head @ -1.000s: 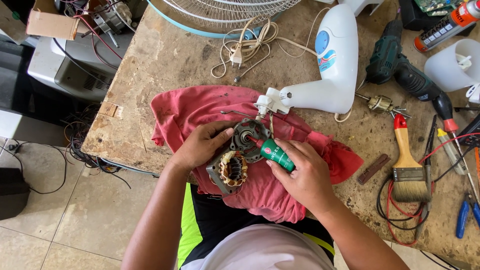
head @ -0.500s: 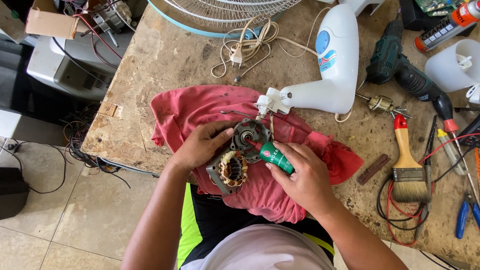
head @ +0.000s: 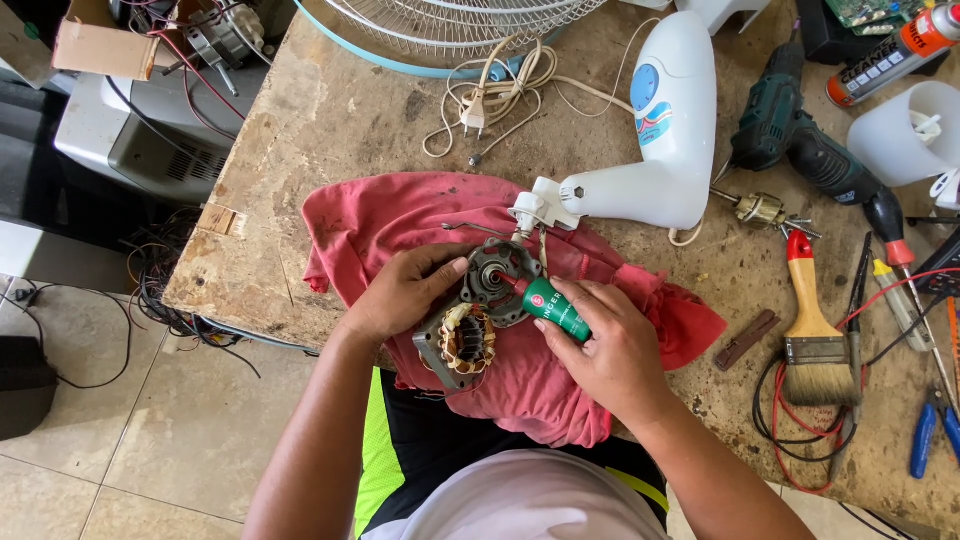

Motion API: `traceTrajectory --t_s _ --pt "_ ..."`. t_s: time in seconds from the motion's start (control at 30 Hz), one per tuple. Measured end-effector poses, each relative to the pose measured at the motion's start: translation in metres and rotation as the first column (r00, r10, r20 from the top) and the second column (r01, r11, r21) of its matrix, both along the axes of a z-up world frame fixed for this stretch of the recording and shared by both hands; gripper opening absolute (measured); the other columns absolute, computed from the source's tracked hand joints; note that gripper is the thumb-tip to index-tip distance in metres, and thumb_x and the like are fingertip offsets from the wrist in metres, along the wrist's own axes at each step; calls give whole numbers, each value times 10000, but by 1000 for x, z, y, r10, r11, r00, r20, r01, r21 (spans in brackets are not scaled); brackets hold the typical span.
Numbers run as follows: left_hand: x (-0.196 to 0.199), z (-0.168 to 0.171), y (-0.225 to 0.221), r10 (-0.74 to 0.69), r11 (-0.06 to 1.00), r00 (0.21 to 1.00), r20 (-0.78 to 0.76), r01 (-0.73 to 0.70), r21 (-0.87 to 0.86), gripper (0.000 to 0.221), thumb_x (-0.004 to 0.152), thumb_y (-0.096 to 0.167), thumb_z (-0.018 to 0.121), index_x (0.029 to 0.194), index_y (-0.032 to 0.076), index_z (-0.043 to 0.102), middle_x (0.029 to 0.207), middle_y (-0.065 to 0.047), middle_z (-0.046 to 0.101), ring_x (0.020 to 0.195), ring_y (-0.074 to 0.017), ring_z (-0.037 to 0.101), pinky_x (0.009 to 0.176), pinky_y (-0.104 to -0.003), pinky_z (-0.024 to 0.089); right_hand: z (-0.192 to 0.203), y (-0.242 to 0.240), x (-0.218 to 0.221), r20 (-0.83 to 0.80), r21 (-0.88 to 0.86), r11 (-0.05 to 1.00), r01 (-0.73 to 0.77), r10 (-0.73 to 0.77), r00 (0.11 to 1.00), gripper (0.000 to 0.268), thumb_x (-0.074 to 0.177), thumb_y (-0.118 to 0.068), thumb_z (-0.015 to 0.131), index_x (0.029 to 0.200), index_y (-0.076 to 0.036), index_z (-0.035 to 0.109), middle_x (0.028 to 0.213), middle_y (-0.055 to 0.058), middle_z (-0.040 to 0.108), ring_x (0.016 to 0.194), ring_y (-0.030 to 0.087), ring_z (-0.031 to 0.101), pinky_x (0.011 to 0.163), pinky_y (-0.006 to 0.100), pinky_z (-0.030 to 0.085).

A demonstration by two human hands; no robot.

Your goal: A person is performing maintenance on a fan motor, which involves disassembling the motor, cleaning the internal parts with a brush, and applying oil for lubrication.

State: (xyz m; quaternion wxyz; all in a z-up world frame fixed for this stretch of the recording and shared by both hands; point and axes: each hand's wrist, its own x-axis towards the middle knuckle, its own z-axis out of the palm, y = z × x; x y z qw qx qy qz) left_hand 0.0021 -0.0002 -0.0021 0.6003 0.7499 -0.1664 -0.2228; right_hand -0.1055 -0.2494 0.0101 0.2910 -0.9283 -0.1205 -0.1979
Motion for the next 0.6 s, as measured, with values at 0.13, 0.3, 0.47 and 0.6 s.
traceTrajectory --t_s 0.13,0.3,0.47,0.6 --pt "1 -2 1 -1 1000 1000 2 1 3 353 991 296 645 1281 115 728 1154 -171 771 1161 -281 692 1000 -454 513 -2 -3 -2 -11 3 1000 10 -9 1000 398 826 -191 816 1192 -57 734 1046 135 725 966 319 714 854 392 575" --pt "0 1 1 -7 1000 1000 -10 7 -4 346 994 281 636 1287 122 727 1154 -172 771 1158 -267 688 1006 -448 509 -5 -6 -6 12 -25 1000 3 -3 1000 404 833 -204 808 1202 -58 734 1042 126 718 961 301 714 863 374 576" --pt "2 -4 1 -4 1000 1000 2 4 -20 346 993 278 645 1287 113 727 1156 -172 770 1149 -252 685 994 -445 516 -5 -5 -10 29 -41 999 4 -3 1000 409 819 -225 821 1191 -74 741 1038 111 721 951 290 717 858 369 582" --pt "-1 1 1 -2 1000 1000 -14 2 -17 347 996 285 639 1282 111 730 1155 -174 771 1147 -254 688 1003 -446 513 -3 -1 -11 33 -37 999 8 -7 999 415 821 -233 820 1197 -77 741 1039 107 719 951 284 717 857 366 583"
